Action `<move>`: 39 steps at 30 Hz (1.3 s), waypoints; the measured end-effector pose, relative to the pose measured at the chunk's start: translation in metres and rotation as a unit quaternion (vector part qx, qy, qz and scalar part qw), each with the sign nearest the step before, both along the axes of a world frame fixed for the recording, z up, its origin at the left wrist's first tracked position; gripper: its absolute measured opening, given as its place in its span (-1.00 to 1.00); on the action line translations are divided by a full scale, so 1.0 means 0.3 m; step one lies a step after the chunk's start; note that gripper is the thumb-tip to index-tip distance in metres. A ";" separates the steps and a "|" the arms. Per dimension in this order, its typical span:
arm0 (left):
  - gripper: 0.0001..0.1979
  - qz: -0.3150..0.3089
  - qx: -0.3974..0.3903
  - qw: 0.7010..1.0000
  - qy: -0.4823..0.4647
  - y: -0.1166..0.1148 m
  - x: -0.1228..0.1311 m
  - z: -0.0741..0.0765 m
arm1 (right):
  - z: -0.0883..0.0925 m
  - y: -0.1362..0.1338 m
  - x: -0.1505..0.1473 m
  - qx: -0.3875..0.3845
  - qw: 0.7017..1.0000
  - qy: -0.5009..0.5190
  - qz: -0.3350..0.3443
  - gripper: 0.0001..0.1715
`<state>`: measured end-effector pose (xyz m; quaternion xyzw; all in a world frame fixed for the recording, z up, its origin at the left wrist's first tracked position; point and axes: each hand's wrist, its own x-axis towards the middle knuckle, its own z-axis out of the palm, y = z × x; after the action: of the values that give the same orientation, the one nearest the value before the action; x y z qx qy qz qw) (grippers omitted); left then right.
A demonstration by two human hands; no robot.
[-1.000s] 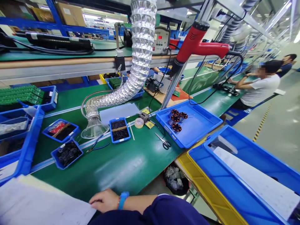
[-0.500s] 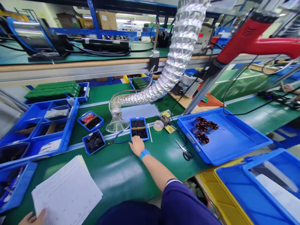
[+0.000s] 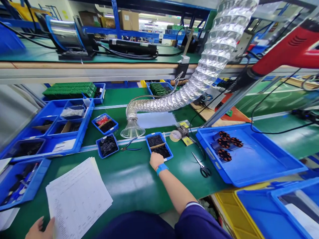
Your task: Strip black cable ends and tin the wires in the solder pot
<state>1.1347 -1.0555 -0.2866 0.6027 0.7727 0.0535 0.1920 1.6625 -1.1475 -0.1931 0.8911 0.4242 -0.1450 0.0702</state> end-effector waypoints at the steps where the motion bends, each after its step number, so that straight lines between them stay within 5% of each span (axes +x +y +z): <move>1: -0.26 -0.005 -0.004 1.000 0.012 0.002 0.024 0.024 | 0.011 -0.022 -0.004 -0.002 1.000 -0.001 0.011 -0.75; 6: -0.29 -0.070 0.099 0.992 -0.033 -0.021 0.125 0.097 | 0.093 -0.155 -0.057 0.016 0.993 -0.004 0.116 -0.81; 11: -0.46 -0.061 0.137 0.988 -0.046 -0.032 0.129 0.048 | 0.192 -0.155 -0.120 0.047 0.960 -0.012 0.276 -0.76; 15: -0.49 -0.065 0.153 0.984 -0.064 -0.052 0.120 0.022 | 0.308 0.031 -0.270 0.082 0.915 -0.028 0.395 -0.74; 19: -0.49 -0.070 0.157 0.982 -0.078 -0.064 0.121 0.017 | 0.391 0.343 -0.490 0.092 0.878 -0.038 0.469 -0.77; 23: -0.51 -0.063 0.178 0.978 -0.092 -0.068 0.121 0.002 | 0.402 0.669 -0.697 0.095 0.860 -0.054 0.498 -0.81; 27: -0.54 -0.071 0.207 0.972 -0.089 -0.073 0.118 -0.022 | 0.376 0.900 -0.833 0.087 0.850 -0.075 0.514 -0.81; 33: -0.57 -0.097 0.227 0.967 -0.071 -0.083 0.112 -0.032 | 0.329 1.072 -0.922 0.056 0.838 -0.072 0.538 -0.74; 39: -0.56 -0.094 0.200 0.972 -0.079 -0.089 0.108 -0.022 | 0.275 1.141 -0.978 0.027 0.827 -0.048 0.560 -0.72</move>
<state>1.1671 -1.0823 -0.2932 0.6924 0.6687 0.2366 0.1319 1.3689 -0.8052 -0.1106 0.5080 0.8502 -0.0264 0.1355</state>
